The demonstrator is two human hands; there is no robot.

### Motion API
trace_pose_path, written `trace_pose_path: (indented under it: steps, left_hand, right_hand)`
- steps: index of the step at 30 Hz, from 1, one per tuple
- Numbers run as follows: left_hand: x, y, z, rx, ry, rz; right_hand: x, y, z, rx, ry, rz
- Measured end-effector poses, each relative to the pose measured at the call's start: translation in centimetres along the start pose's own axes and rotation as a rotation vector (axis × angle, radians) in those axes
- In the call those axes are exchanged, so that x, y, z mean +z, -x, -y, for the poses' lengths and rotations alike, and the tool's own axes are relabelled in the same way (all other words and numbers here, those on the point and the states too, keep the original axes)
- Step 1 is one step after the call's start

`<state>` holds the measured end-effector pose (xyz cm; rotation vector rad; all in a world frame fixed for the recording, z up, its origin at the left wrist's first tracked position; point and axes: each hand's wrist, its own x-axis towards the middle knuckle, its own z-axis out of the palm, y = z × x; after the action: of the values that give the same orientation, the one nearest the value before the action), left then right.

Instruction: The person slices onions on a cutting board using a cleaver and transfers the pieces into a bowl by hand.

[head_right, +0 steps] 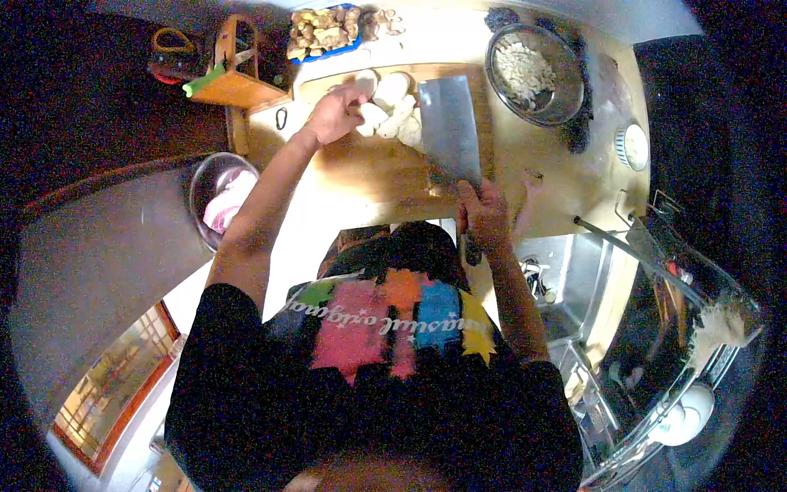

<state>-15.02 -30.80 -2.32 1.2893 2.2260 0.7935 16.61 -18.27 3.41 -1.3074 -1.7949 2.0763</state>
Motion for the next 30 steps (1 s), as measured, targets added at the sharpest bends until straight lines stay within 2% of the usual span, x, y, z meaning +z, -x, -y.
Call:
trace_pose_path:
  steps: [1,3,7,9,10,11,12,14,16,19,20,23,26,28,30]
  left_hand:
    - [-0.7,0.3,-0.7,-0.104,0.089,0.087]
    - [-1.2,1.5,-0.7,-0.185,0.158,0.114]
    - [-1.4,5.3,0.0,-0.365,0.388,0.210]
    - [-0.6,7.2,-0.6,-0.430,0.303,0.204]
    - [-0.3,7.8,-0.9,-0.470,0.208,0.204]
    - [1.0,8.4,0.3,-0.461,0.209,0.193]
    - [1.1,9.1,-0.3,-0.476,0.214,0.185]
    - [1.1,10.8,-1.8,-0.470,-0.036,-0.024]
    - [1.6,11.9,-1.2,-0.461,0.017,-0.038]
    - [2.7,13.1,-1.6,-0.255,0.028,-0.126]
    - [3.1,13.3,-1.5,-0.257,0.032,-0.131]
    - [3.8,13.2,-2.4,-0.399,-0.011,-0.145]
    - [4.8,13.5,-2.8,-0.428,-0.048,-0.202]
    - [4.8,13.8,-2.9,-0.434,-0.045,-0.169]
    - [5.2,14.1,-3.2,-0.380,-0.056,-0.360]
  right_hand:
    - [0.4,0.0,0.3,0.011,0.020,0.018]
    - [1.0,0.0,0.4,0.027,0.050,0.052]
    - [2.0,-0.4,0.7,-0.045,0.330,0.147]
    - [3.1,-0.6,0.7,-0.081,0.458,0.195]
    - [3.8,-0.9,0.7,-0.258,0.594,0.169]
    - [4.5,-1.2,0.6,-0.440,0.724,0.140]
    - [5.0,-1.5,0.5,-0.441,0.726,0.157]
    - [5.9,-2.0,0.0,-0.519,1.005,0.104]
    - [6.2,-2.7,-0.2,-0.522,1.110,0.104]
    - [6.5,-3.0,-0.1,-0.507,1.273,0.093]
    - [6.8,-3.1,-0.1,-0.492,1.336,0.076]
    - [5.9,-2.5,-0.4,-0.491,1.346,0.194]
    - [4.1,-1.3,-1.2,-0.593,1.187,0.241]
    - [3.7,-0.9,-1.0,-0.551,1.142,0.209]
    - [3.7,-1.1,-0.8,-0.509,1.096,0.174]
